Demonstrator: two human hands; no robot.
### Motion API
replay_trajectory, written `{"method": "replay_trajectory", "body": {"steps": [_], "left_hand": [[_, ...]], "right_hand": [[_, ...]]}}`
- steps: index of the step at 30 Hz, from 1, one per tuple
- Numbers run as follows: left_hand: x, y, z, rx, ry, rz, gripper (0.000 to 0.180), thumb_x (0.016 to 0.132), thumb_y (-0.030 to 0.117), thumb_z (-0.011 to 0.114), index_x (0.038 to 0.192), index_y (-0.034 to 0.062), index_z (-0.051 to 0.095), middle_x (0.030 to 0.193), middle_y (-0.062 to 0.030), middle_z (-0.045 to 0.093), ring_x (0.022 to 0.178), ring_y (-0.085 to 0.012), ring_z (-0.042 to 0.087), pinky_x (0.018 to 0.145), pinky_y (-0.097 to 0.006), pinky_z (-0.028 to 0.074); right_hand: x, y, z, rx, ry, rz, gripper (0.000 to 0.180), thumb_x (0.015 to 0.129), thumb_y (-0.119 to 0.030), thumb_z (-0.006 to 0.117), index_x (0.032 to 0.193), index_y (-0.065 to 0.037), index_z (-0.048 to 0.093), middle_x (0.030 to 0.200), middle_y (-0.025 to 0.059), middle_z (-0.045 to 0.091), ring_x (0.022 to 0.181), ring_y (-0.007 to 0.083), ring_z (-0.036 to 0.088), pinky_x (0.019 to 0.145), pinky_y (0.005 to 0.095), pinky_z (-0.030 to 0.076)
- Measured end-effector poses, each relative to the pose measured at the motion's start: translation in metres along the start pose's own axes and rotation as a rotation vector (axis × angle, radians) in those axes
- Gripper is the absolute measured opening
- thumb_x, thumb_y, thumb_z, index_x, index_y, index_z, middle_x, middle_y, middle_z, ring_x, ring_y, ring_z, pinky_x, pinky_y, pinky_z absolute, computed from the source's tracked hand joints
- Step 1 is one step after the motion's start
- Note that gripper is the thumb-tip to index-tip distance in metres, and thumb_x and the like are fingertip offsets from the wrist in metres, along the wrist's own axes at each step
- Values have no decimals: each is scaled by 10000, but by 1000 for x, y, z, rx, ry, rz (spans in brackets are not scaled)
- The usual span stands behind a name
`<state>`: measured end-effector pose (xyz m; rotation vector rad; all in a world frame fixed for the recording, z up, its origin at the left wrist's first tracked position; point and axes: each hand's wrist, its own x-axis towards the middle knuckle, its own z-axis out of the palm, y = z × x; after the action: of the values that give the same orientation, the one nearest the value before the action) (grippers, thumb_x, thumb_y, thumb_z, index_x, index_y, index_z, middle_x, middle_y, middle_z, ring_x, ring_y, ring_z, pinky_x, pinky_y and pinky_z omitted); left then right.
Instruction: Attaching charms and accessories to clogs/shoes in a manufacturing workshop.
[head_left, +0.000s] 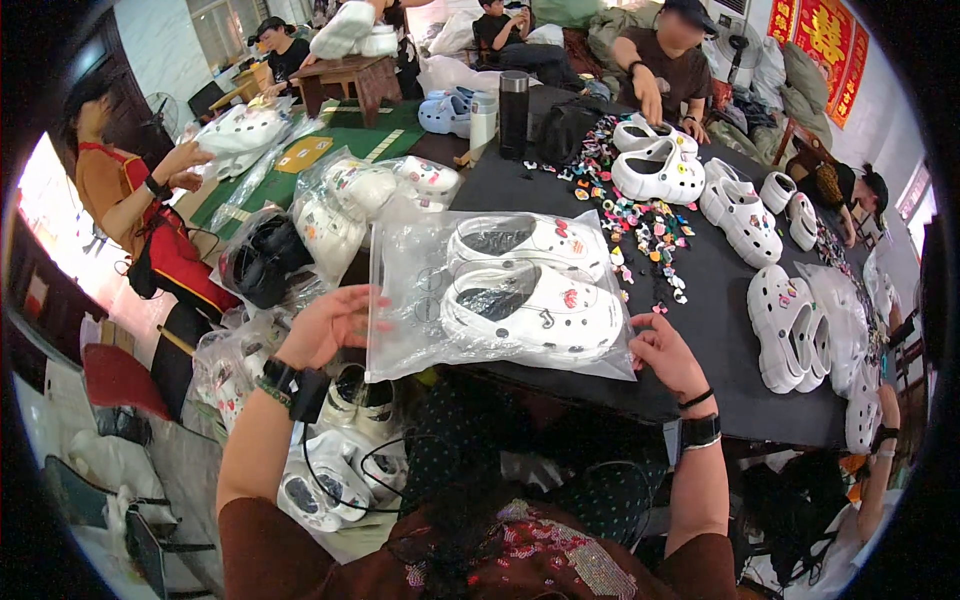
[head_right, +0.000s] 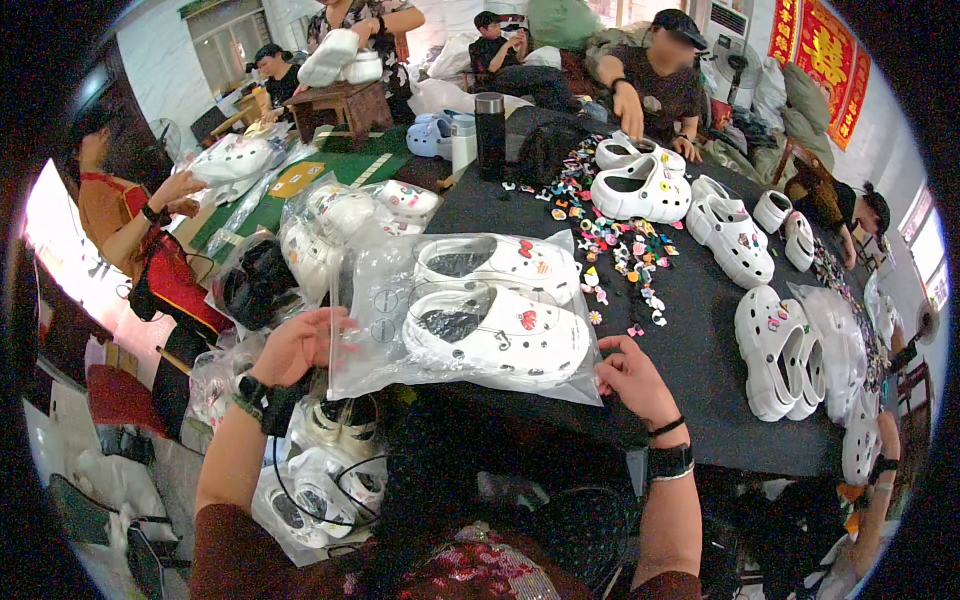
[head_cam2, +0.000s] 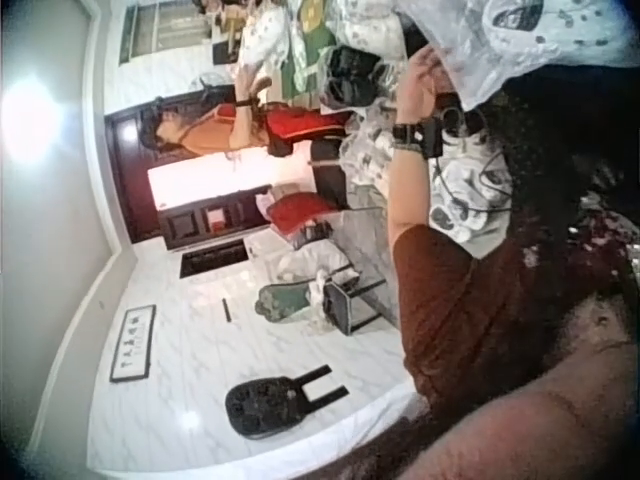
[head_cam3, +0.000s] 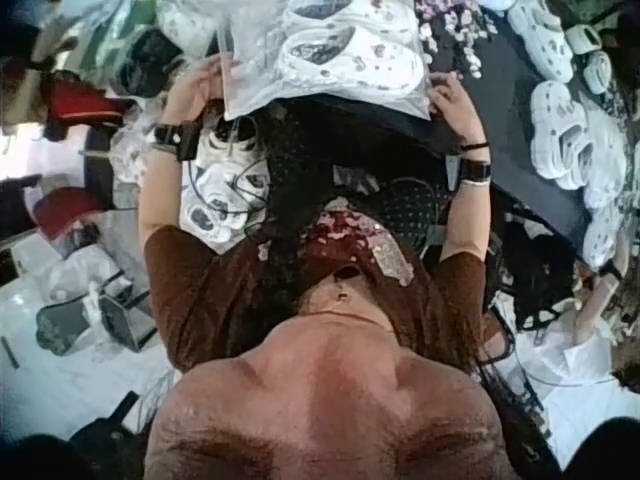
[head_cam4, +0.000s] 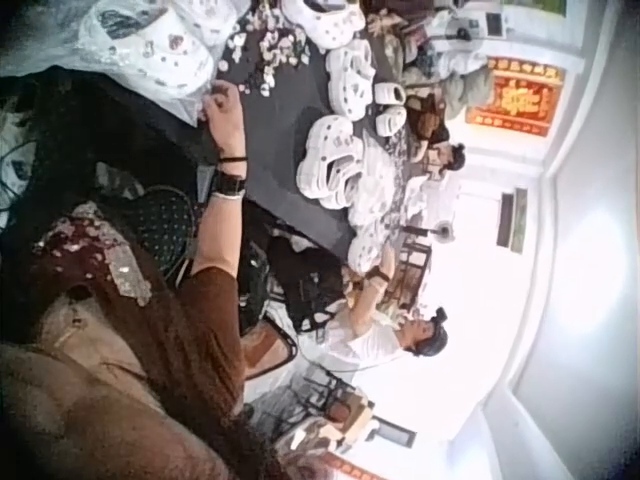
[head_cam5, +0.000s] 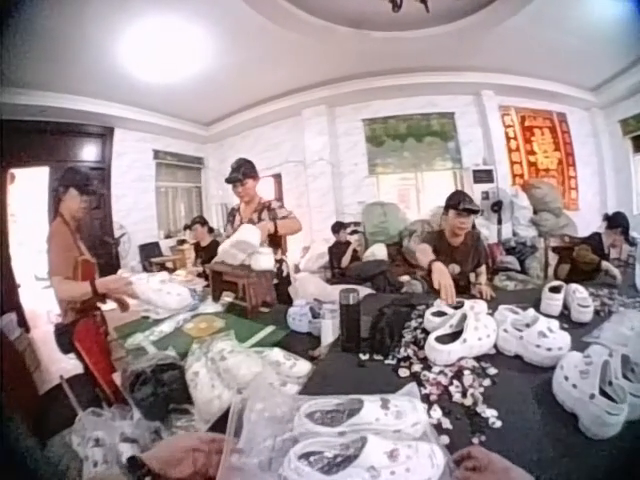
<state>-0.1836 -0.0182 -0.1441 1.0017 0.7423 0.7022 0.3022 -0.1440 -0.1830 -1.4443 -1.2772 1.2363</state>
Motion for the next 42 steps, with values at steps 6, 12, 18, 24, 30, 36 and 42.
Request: {"method": "replay_trajectory", "body": {"steps": [6, 12, 18, 24, 30, 36, 42], "left_hand": [[65, -20, -30, 447, 400, 245, 409, 857, 148, 673, 1207, -15, 536, 1017, -68, 644, 868, -148, 612, 707, -266, 507], [108, 22, 20, 816, 454, 86, 464, 873, 371, 643, 1109, -28, 605, 936, -146, 668, 891, -186, 631, 738, -303, 493], [138, -3, -39, 933, 536, 359, 369, 884, 333, 619, 960, -27, 661, 759, -105, 669, 618, -193, 593, 614, -332, 487], [123, -12, -31, 696, 589, 82, 352, 863, 336, 638, 883, -14, 664, 742, -142, 668, 623, -233, 619, 594, -365, 483], [100, -2, 19, 1536, 676, 482, 418, 883, 410, 565, 800, 10, 653, 775, -273, 621, 694, -397, 626, 622, -443, 489], [93, -15, 19, 691, -58, 316, 341, 958, 302, 536, 1096, 24, 677, 1129, -91, 663, 1031, -179, 602, 852, -301, 460], [107, -20, 23, 929, -108, 519, 417, 957, 180, 525, 1351, 48, 490, 1391, -98, 488, 1193, -207, 519, 1007, -351, 406]], "right_hand": [[11, -1, -1, -28, -5, 27, 243, 939, -111, 558, 1145, 3, 498, 777, 42, 617, 647, 97, 580, 585, 235, 467], [37, 7, -13, -114, 243, 139, 332, 972, -337, 510, 1073, -24, 559, 846, 50, 624, 640, 120, 577, 577, 246, 464], [78, 14, -4, -112, 242, 179, 406, 956, -414, 515, 1010, -17, 577, 817, 37, 601, 626, 118, 557, 534, 263, 450], [85, 24, -8, -305, 252, 60, 395, 947, -386, 543, 823, -16, 604, 659, -1, 557, 568, 93, 511, 508, 264, 411], [88, 12, -5, -200, 254, 106, 390, 946, -362, 551, 790, -7, 593, 641, 2, 553, 553, 85, 486, 504, 263, 396], [112, 32, -4, -322, 305, -7, 418, 932, -354, 553, 846, 48, 628, 724, 128, 640, 653, 223, 593, 630, 351, 461], [111, 27, 2, -438, 282, -109, 337, 895, -286, 600, 891, 49, 641, 770, 161, 651, 695, 234, 616, 647, 348, 471]]}}
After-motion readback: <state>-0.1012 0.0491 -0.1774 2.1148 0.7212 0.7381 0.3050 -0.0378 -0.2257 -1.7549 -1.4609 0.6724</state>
